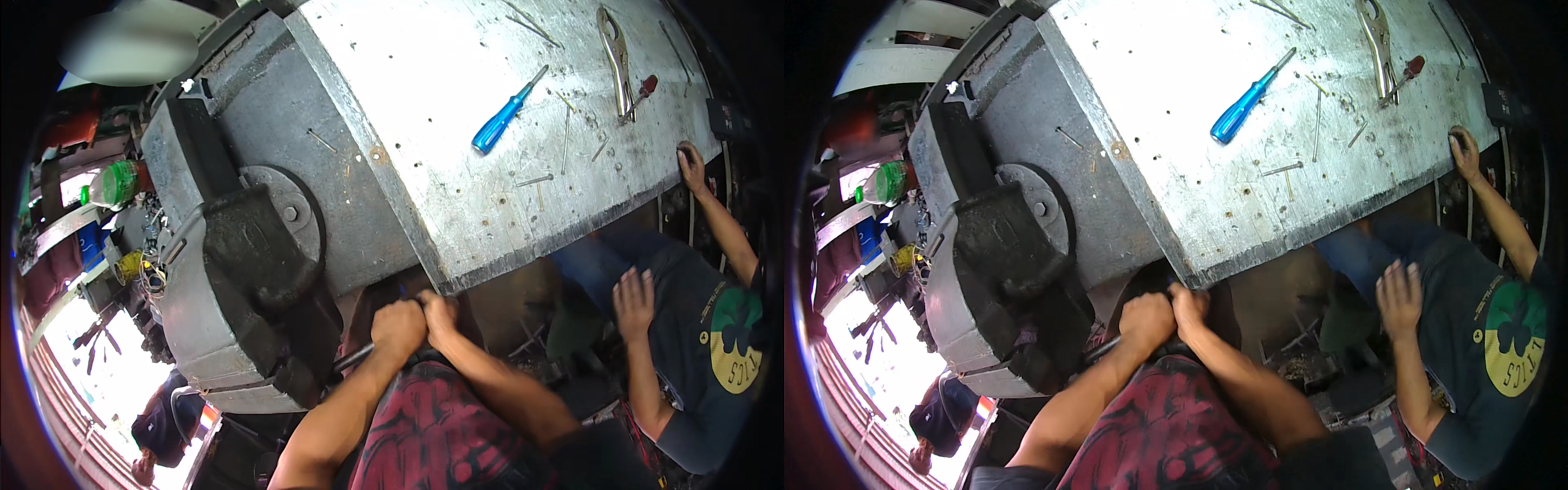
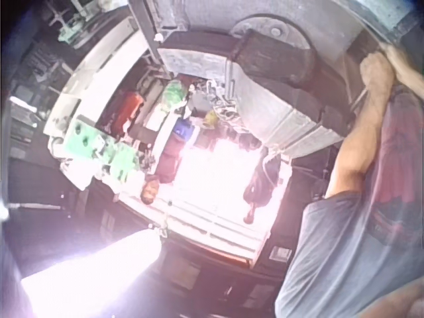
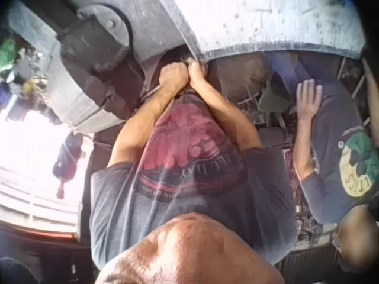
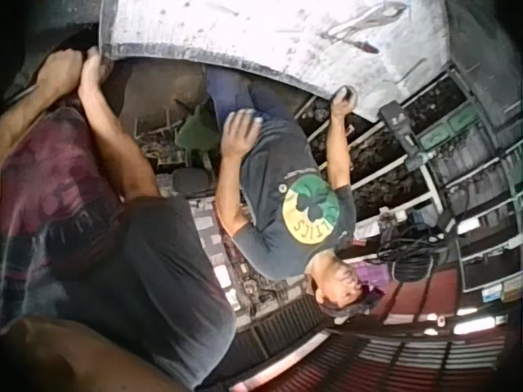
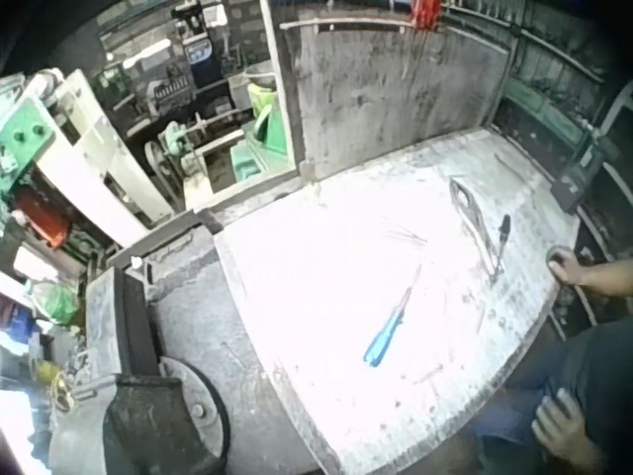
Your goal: The person strips a wire, slides a terminal onto it, and uses a bench vise and hammer to crimp the terminal. They then use pliers to adjust the crimp and hand the finished wire to a customer.
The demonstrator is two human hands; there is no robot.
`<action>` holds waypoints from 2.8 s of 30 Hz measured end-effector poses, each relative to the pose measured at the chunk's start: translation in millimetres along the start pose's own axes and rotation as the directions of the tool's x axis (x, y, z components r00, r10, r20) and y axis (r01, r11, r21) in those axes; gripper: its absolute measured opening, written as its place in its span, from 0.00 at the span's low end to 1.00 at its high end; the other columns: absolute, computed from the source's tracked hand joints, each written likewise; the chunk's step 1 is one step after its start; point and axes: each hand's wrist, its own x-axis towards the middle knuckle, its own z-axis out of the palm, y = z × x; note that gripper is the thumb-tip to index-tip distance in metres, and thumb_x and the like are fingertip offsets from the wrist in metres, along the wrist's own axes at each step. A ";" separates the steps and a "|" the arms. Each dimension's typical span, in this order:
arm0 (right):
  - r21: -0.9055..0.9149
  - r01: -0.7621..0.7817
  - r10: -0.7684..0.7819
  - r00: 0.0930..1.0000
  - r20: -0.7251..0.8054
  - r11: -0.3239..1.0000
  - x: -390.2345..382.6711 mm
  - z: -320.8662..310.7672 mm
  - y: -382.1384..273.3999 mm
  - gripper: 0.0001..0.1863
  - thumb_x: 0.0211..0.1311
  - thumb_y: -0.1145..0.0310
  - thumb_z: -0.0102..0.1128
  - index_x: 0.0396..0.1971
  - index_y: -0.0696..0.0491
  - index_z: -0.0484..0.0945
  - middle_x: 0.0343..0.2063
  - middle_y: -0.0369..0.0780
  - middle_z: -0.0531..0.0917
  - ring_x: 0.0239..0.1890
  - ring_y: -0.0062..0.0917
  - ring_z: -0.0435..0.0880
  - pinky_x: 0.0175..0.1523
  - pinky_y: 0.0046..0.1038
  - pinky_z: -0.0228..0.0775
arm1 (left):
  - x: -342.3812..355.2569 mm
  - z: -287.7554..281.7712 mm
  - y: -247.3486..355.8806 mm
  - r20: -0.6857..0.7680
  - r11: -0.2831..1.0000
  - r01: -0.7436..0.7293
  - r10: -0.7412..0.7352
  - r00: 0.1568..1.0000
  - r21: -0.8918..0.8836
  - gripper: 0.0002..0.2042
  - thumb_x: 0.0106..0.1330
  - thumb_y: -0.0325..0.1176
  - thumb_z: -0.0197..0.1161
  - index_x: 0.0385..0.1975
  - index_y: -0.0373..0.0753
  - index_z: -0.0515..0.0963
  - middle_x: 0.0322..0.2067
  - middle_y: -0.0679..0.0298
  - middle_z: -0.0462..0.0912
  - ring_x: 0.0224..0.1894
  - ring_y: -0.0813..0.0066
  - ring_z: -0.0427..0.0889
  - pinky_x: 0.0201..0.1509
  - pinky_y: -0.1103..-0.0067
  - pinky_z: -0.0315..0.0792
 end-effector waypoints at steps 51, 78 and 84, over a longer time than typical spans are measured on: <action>-0.241 0.960 -0.990 -0.142 0.006 -0.140 137.6 74.8 137.1 0.17 0.53 0.56 0.57 0.18 0.54 0.68 0.20 0.42 0.69 0.26 0.38 0.73 0.37 0.37 0.63 | 129.3 131.3 -220.2 -0.532 0.577 -0.776 0.586 0.611 -0.255 0.22 0.62 0.38 0.78 0.53 0.37 0.81 0.46 0.55 0.83 0.45 0.61 0.82 0.50 0.66 0.76; 0.848 0.230 -0.581 0.807 0.108 0.477 -56.9 326.7 331.8 0.11 0.73 0.59 0.62 0.48 0.46 0.77 0.45 0.36 0.85 0.44 0.30 0.84 0.43 0.36 0.75 | -36.4 96.9 -378.6 -0.431 0.697 -0.716 0.634 0.642 -0.041 0.30 0.65 0.54 0.70 0.52 0.29 0.85 0.57 0.35 0.82 0.69 0.43 0.74 0.74 0.62 0.64; 0.602 0.296 -0.438 0.894 0.099 0.741 -52.4 328.5 328.4 0.07 0.69 0.71 0.67 0.39 0.46 0.77 0.26 0.37 0.82 0.24 0.30 0.79 0.28 0.36 0.67 | -34.7 46.8 -373.9 -0.012 0.851 -0.524 0.524 0.852 -0.028 0.28 0.66 0.56 0.68 0.48 0.34 0.87 0.42 0.45 0.90 0.49 0.48 0.90 0.58 0.61 0.78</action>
